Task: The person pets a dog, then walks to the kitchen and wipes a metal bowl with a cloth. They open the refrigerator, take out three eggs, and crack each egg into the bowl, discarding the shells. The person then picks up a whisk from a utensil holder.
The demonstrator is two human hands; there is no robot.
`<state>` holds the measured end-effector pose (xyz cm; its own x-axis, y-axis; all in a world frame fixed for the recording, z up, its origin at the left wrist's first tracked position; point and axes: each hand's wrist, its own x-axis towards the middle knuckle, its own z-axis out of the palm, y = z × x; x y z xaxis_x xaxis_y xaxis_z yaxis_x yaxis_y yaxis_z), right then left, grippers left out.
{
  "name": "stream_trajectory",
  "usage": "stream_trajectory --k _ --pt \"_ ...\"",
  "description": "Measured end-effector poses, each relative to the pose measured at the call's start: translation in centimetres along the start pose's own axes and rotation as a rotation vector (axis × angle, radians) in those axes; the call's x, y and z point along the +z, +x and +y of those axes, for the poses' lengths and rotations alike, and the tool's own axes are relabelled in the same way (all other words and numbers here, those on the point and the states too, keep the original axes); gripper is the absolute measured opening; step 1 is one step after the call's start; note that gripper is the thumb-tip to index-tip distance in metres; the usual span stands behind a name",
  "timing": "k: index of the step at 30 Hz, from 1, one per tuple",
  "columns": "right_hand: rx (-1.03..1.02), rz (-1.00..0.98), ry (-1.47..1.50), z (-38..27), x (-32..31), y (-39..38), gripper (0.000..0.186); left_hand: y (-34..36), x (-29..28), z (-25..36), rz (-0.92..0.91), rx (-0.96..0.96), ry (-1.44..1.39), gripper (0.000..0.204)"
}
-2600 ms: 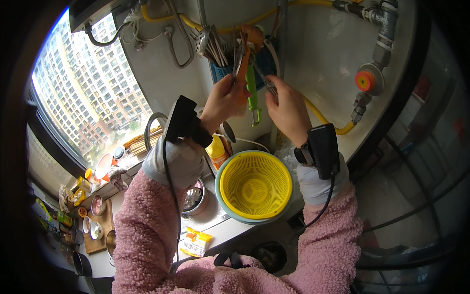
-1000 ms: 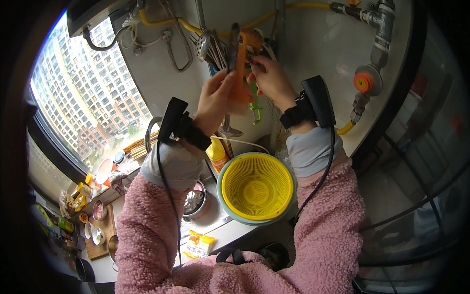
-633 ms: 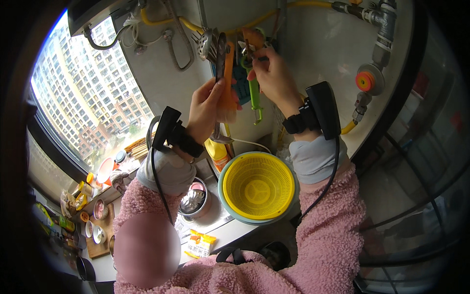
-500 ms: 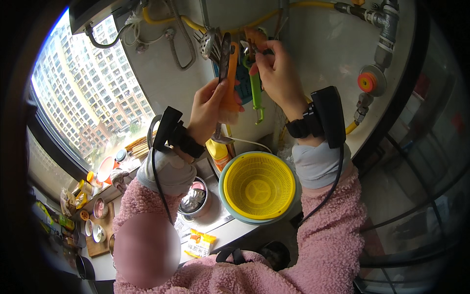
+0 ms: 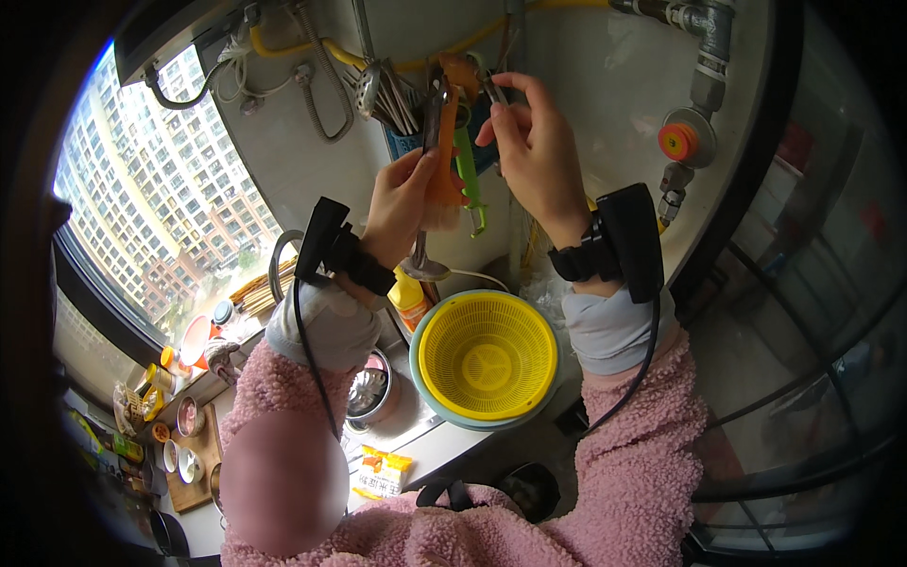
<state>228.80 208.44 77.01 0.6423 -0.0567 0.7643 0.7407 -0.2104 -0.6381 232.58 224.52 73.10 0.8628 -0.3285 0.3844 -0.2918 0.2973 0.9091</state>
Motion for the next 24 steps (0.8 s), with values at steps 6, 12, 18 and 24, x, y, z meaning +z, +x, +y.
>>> stream_trajectory --k 6,12,18,24 --pt "0.004 0.0 -0.019 0.5 -0.4 -0.4 0.024 0.4 -1.4 -1.9 0.089 0.261 0.154 0.034" --pt "0.036 0.013 -0.008 1.0 -0.4 -0.6 0.024 -0.4 -0.7 -0.5 -0.017 0.283 0.416 0.029" --pt "0.072 -0.014 -0.017 0.3 -0.9 -1.1 0.028 -0.2 0.6 -0.4 0.027 0.176 0.222 0.032" --pt "0.149 -0.034 0.127 -0.7 -1.0 -1.5 0.025 0.3 -0.4 -1.1 -0.028 -0.036 0.049 0.031"
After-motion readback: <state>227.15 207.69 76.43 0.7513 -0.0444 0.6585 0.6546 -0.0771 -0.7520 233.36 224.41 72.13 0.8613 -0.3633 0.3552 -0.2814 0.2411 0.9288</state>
